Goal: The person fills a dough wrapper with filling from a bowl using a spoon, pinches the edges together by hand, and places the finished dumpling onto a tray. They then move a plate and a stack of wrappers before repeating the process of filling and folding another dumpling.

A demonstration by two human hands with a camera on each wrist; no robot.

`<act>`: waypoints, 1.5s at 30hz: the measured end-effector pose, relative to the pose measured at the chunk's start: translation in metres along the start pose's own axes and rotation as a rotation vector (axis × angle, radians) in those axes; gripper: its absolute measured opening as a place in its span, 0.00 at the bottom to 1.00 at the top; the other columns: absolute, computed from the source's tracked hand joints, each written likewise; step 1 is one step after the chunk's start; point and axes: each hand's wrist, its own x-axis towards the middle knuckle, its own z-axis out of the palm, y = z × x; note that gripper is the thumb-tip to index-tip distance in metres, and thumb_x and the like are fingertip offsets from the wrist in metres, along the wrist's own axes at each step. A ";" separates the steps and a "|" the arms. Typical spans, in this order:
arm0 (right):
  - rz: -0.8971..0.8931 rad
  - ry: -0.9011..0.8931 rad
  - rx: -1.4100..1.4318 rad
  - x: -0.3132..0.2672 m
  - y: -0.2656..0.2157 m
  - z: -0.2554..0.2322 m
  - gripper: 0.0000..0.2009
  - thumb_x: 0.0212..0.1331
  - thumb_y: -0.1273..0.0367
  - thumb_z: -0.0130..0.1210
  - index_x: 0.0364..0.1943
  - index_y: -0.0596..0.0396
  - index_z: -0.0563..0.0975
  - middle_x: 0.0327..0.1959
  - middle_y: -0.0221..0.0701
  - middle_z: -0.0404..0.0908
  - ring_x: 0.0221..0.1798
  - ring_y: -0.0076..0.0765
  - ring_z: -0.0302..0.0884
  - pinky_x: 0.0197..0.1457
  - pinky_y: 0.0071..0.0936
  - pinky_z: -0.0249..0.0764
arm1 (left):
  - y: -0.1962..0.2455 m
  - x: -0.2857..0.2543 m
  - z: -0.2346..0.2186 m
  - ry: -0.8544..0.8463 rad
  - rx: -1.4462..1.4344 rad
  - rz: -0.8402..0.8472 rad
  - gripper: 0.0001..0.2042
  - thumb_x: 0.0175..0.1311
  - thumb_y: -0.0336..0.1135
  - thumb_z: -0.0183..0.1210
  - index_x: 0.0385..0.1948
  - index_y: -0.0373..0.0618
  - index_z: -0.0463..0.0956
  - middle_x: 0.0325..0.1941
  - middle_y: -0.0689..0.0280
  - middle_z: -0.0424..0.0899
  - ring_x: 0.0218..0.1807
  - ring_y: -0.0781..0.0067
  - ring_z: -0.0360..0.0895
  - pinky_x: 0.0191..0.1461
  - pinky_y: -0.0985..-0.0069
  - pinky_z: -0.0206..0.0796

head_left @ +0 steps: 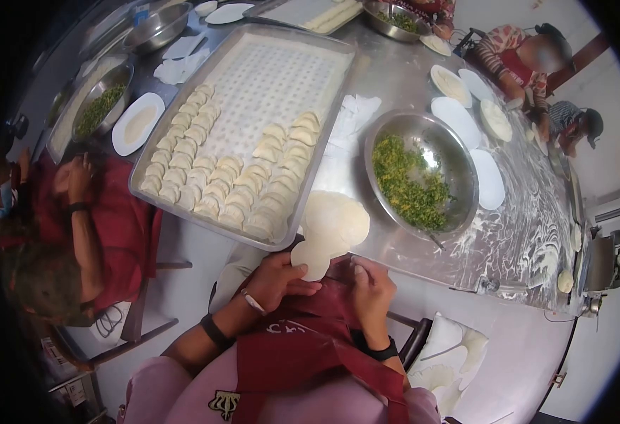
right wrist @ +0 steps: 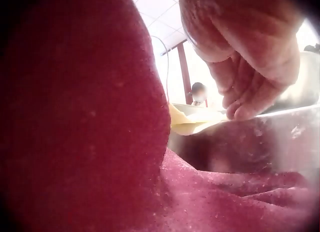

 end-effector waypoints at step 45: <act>0.209 0.145 -0.155 0.044 0.038 -0.078 0.09 0.59 0.66 0.61 0.34 0.58 0.84 0.19 0.36 0.81 0.23 0.37 0.81 0.32 0.32 0.75 | 0.034 -0.021 0.035 -0.173 0.207 0.108 0.16 0.69 0.31 0.53 0.54 0.30 0.73 0.47 0.55 0.83 0.46 0.63 0.84 0.50 0.70 0.78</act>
